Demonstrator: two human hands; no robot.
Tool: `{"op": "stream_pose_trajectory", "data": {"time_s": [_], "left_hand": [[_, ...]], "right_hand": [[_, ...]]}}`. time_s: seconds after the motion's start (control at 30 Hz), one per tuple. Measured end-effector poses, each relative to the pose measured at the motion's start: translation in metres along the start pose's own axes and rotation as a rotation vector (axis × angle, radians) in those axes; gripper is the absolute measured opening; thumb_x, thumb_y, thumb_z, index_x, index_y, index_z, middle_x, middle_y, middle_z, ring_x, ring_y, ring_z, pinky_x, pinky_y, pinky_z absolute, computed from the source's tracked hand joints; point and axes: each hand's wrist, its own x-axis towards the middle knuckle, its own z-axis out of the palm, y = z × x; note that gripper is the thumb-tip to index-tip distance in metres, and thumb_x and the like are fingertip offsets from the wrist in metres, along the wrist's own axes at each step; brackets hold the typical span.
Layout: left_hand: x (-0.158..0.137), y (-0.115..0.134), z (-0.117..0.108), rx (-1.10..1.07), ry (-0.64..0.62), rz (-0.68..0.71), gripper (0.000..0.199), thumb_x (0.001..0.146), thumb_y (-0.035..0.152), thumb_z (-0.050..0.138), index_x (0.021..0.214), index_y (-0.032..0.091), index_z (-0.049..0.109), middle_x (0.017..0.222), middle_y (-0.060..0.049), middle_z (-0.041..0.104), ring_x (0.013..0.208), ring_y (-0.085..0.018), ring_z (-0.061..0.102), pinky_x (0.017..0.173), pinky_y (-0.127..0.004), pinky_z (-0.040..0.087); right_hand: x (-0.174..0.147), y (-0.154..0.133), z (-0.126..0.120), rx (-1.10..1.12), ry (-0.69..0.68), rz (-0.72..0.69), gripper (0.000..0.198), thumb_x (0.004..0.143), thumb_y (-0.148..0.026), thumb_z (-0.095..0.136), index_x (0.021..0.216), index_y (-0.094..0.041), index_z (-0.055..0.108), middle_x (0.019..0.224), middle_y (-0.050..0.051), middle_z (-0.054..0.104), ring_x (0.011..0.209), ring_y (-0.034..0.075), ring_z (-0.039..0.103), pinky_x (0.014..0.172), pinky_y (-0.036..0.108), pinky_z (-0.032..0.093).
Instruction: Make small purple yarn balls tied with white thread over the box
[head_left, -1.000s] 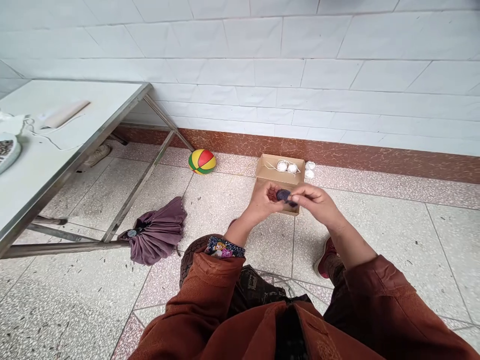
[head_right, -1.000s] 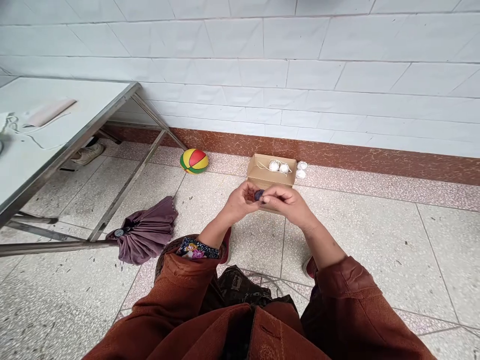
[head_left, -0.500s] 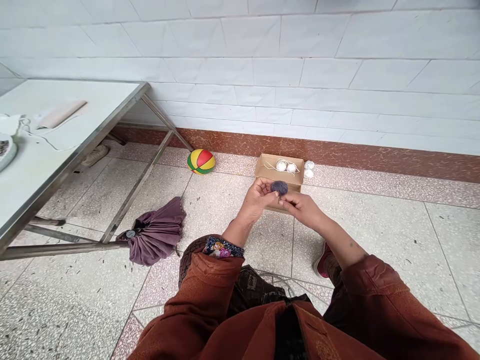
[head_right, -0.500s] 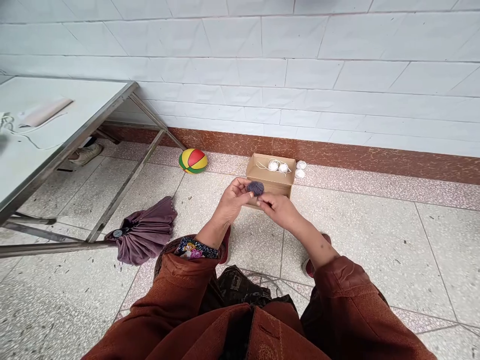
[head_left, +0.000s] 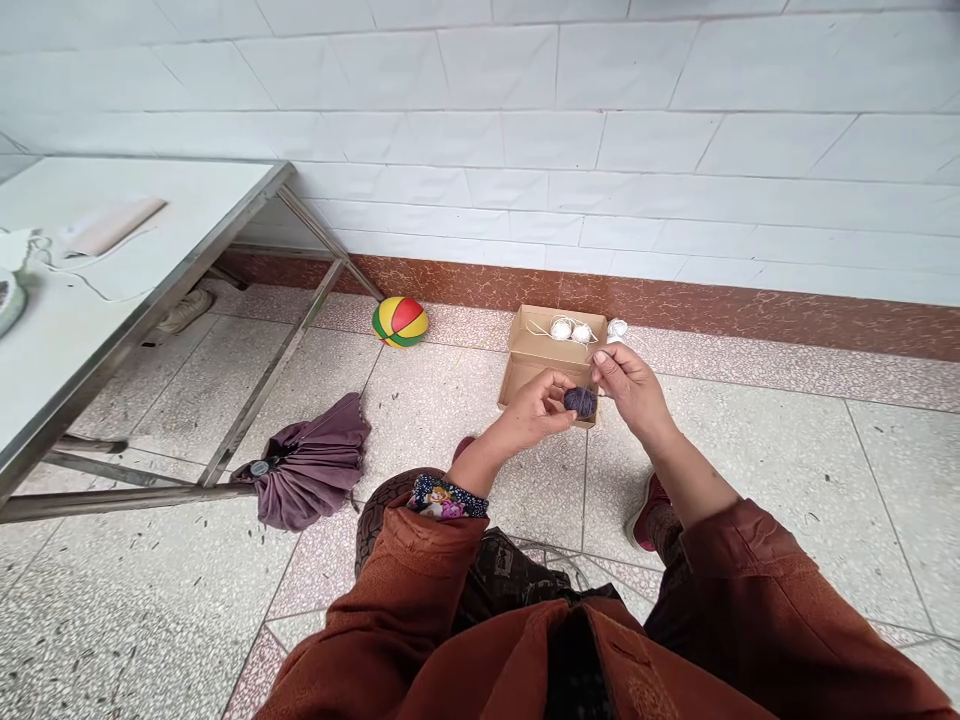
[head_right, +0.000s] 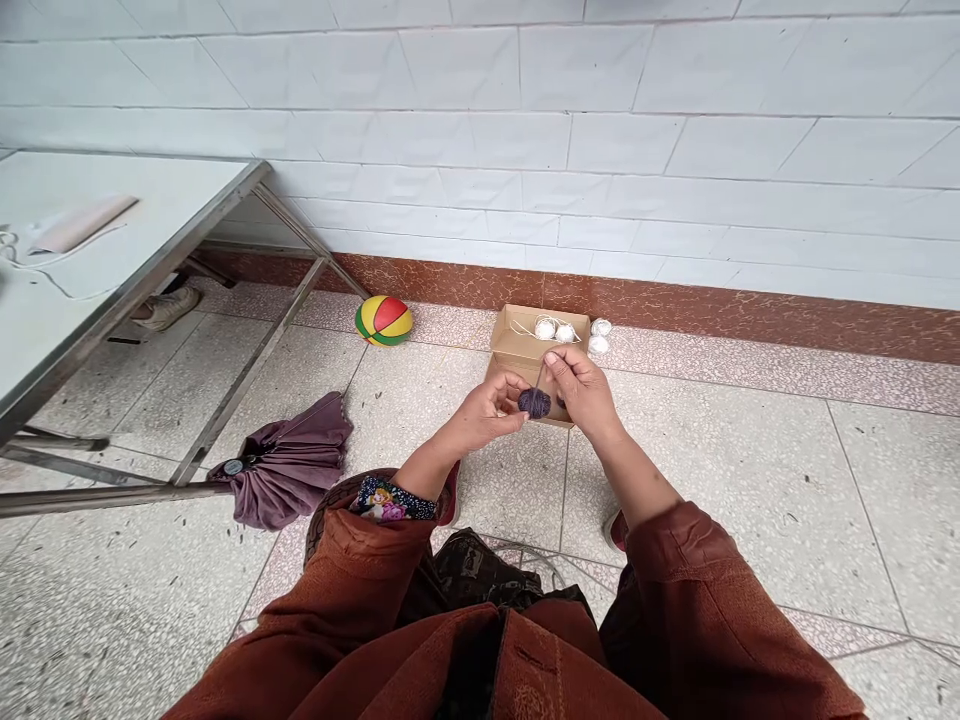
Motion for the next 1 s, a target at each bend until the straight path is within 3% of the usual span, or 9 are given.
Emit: {"op": "stream_pose_trajectory", "data": {"time_s": [0.17,0.37,0.47,0.57,0.73,0.9,1.0], "left_hand": [[0.000,-0.010,0.004,-0.107,-0.085,-0.108,0.038,0.082,0.032,0.072,0.112,0.023,0.049,0.077,0.003,0.065,0.063,-0.013,0.065,0.060,-0.025,0.045],[0.002,-0.016,0.010,-0.268,-0.030,-0.118,0.047,0.076,0.033,0.081,0.110,0.022,0.050,0.094,-0.002,0.069,0.080,-0.016,0.072,0.077,-0.033,0.056],[0.004,-0.013,0.012,-0.341,0.015,-0.084,0.044,0.079,0.045,0.080,0.106,0.021,0.055,0.106,-0.004,0.067,0.087,-0.016,0.070,0.080,-0.035,0.057],[0.005,-0.014,0.013,-0.383,0.100,-0.091,0.042,0.081,0.053,0.076,0.096,0.018,0.057,0.102,-0.003,0.064,0.088,-0.014,0.067,0.079,-0.033,0.057],[0.005,-0.019,0.013,-0.475,0.233,-0.148,0.049,0.070,0.044,0.088,0.097,0.018,0.057,0.100,-0.002,0.065,0.084,-0.013,0.064,0.075,-0.030,0.055],[0.005,-0.016,0.011,-0.643,0.179,-0.182,0.047,0.066,0.034,0.091,0.099,0.016,0.063,0.099,-0.004,0.071,0.088,-0.014,0.067,0.086,-0.032,0.052],[0.005,-0.015,0.011,-0.623,0.160,-0.170,0.042,0.066,0.031,0.090,0.096,0.016,0.063,0.093,-0.002,0.072,0.085,-0.014,0.067,0.086,-0.033,0.051]], "right_hand": [[-0.003,0.002,0.011,0.054,0.063,0.058,0.035,0.096,-0.058,0.058,0.089,-0.024,0.059,0.082,-0.001,0.066,0.047,0.009,0.045,0.046,0.024,0.039],[-0.005,0.004,0.012,0.092,0.087,0.096,0.034,0.094,-0.058,0.062,0.092,-0.024,0.061,0.079,-0.002,0.066,0.047,0.008,0.052,0.046,0.023,0.041],[-0.005,0.004,0.013,0.107,0.084,0.105,0.033,0.093,-0.057,0.063,0.092,-0.024,0.061,0.076,-0.003,0.064,0.047,0.008,0.054,0.044,0.022,0.041],[-0.008,0.003,0.016,0.123,0.052,0.122,0.035,0.092,-0.059,0.063,0.091,-0.024,0.061,0.072,-0.003,0.063,0.047,0.009,0.054,0.042,0.022,0.039],[-0.011,0.001,0.022,0.123,-0.018,0.130,0.040,0.090,-0.063,0.064,0.088,-0.023,0.061,0.073,-0.002,0.063,0.048,0.010,0.056,0.042,0.023,0.041],[-0.011,-0.002,0.018,0.150,-0.044,0.107,0.041,0.089,-0.064,0.065,0.087,-0.023,0.061,0.071,-0.003,0.060,0.049,0.010,0.056,0.044,0.022,0.042],[-0.009,-0.005,0.012,0.137,-0.127,0.088,0.039,0.092,-0.061,0.064,0.085,-0.023,0.061,0.068,-0.003,0.059,0.049,0.010,0.054,0.046,0.023,0.040]]}}
